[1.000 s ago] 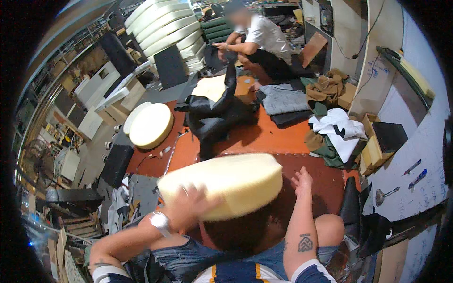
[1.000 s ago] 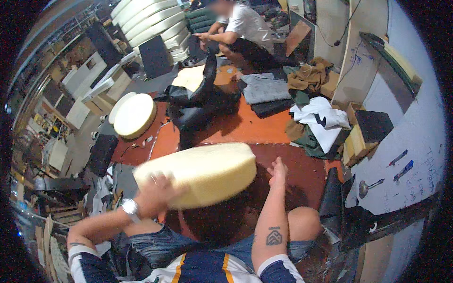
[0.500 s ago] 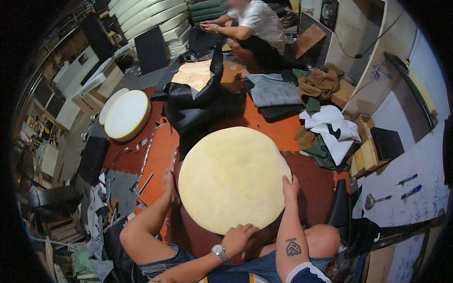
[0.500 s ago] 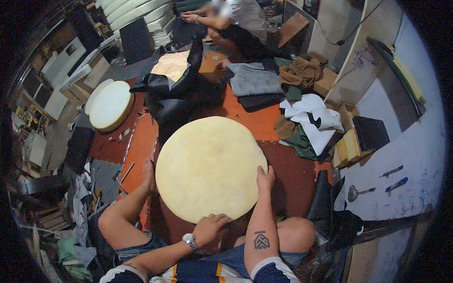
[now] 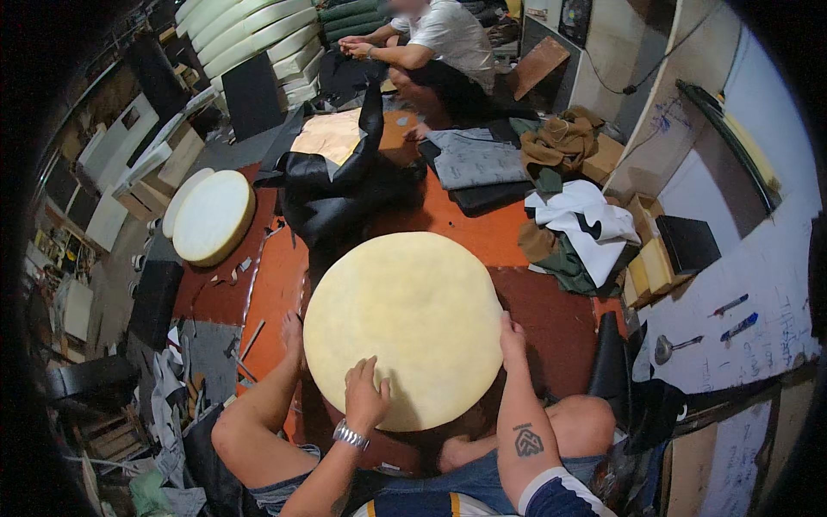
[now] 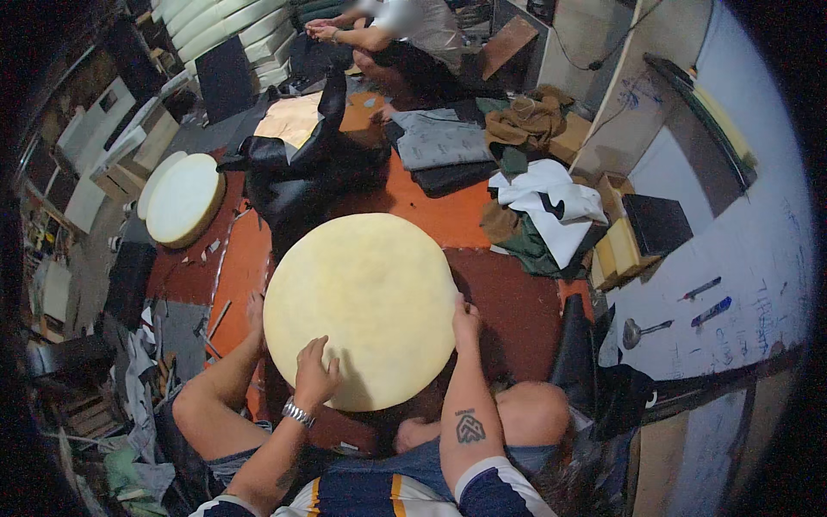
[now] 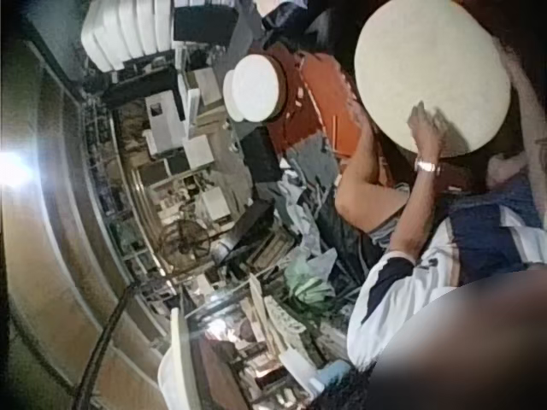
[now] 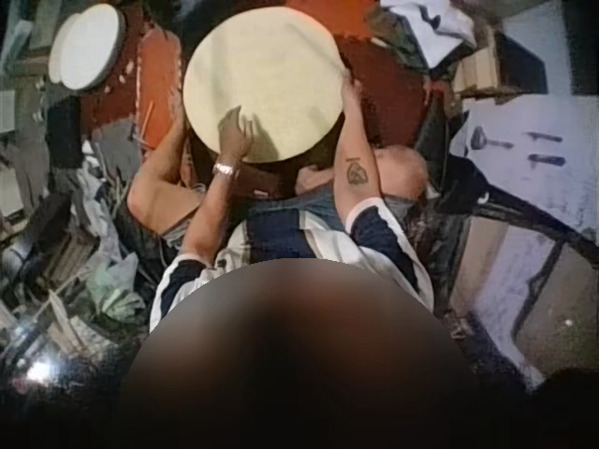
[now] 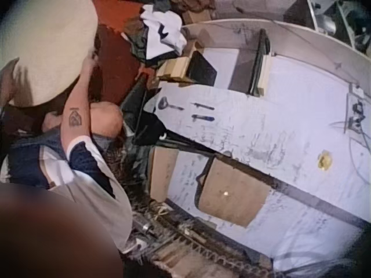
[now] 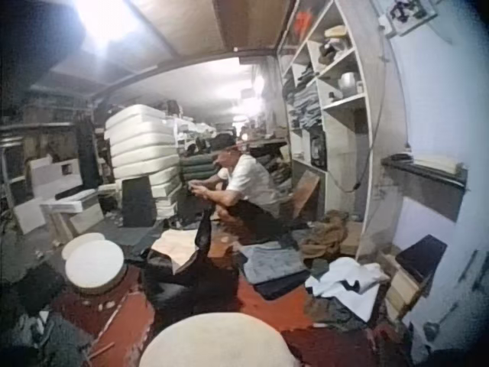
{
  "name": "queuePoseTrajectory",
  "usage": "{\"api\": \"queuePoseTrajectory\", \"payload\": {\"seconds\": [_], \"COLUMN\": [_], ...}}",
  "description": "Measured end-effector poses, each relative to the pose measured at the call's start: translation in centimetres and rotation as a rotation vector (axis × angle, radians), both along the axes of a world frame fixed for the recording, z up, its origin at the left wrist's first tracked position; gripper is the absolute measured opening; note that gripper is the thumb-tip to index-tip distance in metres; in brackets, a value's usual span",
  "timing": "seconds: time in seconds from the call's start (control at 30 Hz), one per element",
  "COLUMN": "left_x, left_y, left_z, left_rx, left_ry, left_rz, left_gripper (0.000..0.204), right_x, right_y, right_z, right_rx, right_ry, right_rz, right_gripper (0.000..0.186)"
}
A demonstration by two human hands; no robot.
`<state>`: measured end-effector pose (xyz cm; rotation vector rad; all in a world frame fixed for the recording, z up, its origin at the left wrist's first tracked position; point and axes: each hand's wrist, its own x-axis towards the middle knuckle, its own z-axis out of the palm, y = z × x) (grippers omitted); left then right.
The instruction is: The person sits on the floor and covers a round foam cushion with a black leather cover. They smooth the material over the foam, adjust the fit, and press the cover into place.
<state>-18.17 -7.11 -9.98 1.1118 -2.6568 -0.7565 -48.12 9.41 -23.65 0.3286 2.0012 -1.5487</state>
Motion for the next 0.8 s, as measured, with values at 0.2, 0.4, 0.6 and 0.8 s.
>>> {"api": "queuePoseTrajectory", "payload": {"seconds": [0.2,0.4,0.6,0.8], "left_x": [0.6,0.6,3.5,3.1], "left_y": [6.5,12.5,16.3,10.5], "left_z": [19.8,31.1,33.8,31.0], "left_rx": [0.268,-0.149,-0.37,-0.344], "left_ry": [0.554,0.948,1.0,0.405], "left_rz": [-0.468,-1.126,-1.163,-0.694], "left_gripper": [0.052,0.067,0.052,0.054], "right_x": [1.2,2.4,3.8,3.0], "right_y": [-1.1,-0.6,0.0,0.4], "right_z": [0.8,0.6,-1.0,-0.8], "right_rx": [0.044,0.03,-0.055,-0.097], "right_ry": [0.025,0.03,-0.075,-0.112], "right_rz": [0.14,0.183,0.199,0.195], "right_gripper": [0.084,0.083,0.078,0.075]}}
